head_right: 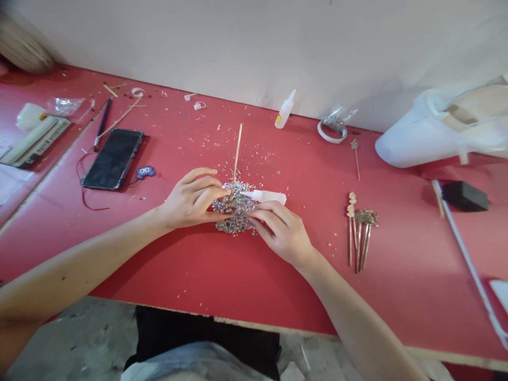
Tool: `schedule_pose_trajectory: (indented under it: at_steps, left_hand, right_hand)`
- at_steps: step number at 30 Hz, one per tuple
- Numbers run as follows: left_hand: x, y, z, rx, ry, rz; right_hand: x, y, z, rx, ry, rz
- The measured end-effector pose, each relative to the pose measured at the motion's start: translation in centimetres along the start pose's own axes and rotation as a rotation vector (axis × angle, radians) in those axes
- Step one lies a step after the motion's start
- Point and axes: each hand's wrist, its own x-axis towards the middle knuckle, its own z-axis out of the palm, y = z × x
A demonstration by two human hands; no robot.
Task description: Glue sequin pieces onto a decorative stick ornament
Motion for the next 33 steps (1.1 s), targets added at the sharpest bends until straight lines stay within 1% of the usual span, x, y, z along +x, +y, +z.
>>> schedule_pose_trajectory:
  at_steps: [7, 15, 21, 27, 33]
  left_hand:
    - [0.11, 0.12, 0.06, 0.010, 0.002, 0.015]
    - [-0.06, 0.13, 0.11, 0.003, -0.017, 0.007]
    - [0.12, 0.17, -0.02, 0.041, -0.020, 0.022]
    - [0.14, 0.10, -0.08, 0.048, -0.013, 0.034]
    - [0.09, 0.08, -0.05, 0.039, -0.014, 0.029]
  right_hand:
    - [0.08, -0.23, 0.32, 0.019, -0.072, -0.003]
    - [0.00, -0.29, 0.22, -0.015, -0.095, -0.019]
    - [0.05, -0.32, 0.28, -0.025, -0.100, -0.036]
    - [-0.06, -0.23, 0.40, -0.015, -0.110, -0.043]
    - [-0.15, -0.20, 0.54, 0.034, -0.102, -0.014]
